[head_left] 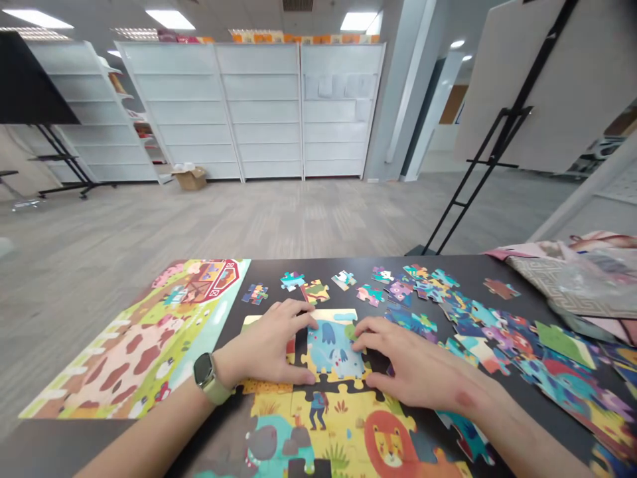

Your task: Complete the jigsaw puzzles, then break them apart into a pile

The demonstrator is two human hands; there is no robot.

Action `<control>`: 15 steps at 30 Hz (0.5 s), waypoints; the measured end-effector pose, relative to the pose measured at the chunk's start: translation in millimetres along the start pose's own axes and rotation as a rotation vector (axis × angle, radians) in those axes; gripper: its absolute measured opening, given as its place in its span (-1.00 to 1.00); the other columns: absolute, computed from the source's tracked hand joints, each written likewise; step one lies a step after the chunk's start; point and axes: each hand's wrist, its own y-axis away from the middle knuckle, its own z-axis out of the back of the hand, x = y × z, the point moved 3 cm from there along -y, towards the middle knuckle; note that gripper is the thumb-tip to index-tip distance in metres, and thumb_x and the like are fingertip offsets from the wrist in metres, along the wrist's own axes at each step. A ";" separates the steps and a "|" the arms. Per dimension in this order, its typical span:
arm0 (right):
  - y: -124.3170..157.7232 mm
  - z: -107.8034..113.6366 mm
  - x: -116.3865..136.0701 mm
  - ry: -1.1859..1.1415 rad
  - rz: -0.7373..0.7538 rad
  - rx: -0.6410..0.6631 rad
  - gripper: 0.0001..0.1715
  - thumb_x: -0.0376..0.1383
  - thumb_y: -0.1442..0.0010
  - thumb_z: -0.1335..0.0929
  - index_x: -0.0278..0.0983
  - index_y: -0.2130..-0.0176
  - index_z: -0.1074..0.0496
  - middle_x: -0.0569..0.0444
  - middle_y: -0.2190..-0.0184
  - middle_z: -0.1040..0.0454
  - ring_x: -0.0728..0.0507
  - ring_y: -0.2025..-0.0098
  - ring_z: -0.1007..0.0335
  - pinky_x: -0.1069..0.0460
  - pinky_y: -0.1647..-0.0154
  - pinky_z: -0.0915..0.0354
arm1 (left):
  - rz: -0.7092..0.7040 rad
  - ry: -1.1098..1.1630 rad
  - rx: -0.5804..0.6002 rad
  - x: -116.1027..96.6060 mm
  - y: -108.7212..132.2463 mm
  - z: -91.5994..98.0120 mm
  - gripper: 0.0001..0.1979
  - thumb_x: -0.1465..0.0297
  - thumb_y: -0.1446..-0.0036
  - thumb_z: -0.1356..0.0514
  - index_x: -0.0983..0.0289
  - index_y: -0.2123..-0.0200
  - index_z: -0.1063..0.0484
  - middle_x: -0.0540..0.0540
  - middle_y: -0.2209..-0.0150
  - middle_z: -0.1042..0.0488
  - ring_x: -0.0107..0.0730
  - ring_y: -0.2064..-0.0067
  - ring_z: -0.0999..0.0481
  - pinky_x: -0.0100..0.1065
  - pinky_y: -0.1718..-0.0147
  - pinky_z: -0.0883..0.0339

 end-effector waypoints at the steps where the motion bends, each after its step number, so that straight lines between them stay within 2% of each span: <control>1: -0.2 -0.3 0.5 0.003 0.013 -0.007 -0.63 -0.38 -0.10 -0.38 -0.19 0.06 -0.50 0.00 -0.06 -0.43 -0.19 -0.05 -0.39 -0.10 -0.14 -0.30 | -0.003 -0.005 0.006 0.1 0.1 0.4 -0.29 -0.10 0.06 -0.36 0.18 -0.06 -0.39 0.28 -0.26 -0.26 0.18 -0.22 -0.28 0.12 -0.16 -0.19; 5: -0.8 0.4 2.2 0.027 0.028 -0.025 -0.60 -0.42 -0.06 -0.34 -0.20 0.08 -0.49 0.01 0.04 -0.49 -0.19 0.01 -0.42 -0.10 -0.09 -0.32 | -0.033 -0.023 0.014 1.8 0.5 0.6 -0.25 -0.13 0.07 -0.36 0.17 -0.09 -0.37 0.27 -0.27 -0.25 0.18 -0.22 -0.25 0.13 -0.16 -0.17; 9: -0.3 5.4 0.9 0.018 0.019 -0.044 -0.56 -0.44 -0.03 -0.32 -0.17 0.07 -0.49 0.03 0.05 -0.50 -0.18 0.03 -0.45 -0.07 -0.07 -0.32 | -0.040 -0.032 0.009 1.2 -0.3 -0.4 -0.25 -0.12 0.06 -0.35 0.16 -0.11 -0.36 0.27 -0.26 -0.26 0.16 -0.21 -0.26 0.12 -0.16 -0.17; 15: 3.7 8.8 -3.6 0.044 -0.018 0.010 -0.53 -0.45 -0.05 -0.31 -0.14 0.05 -0.48 0.04 0.05 -0.50 -0.19 0.03 -0.45 -0.07 -0.05 -0.32 | -0.035 -0.063 0.011 -8.2 -3.7 -3.5 -0.28 -0.08 0.01 -0.33 0.13 -0.14 -0.35 0.23 -0.30 -0.26 0.17 -0.19 -0.28 0.16 -0.15 -0.16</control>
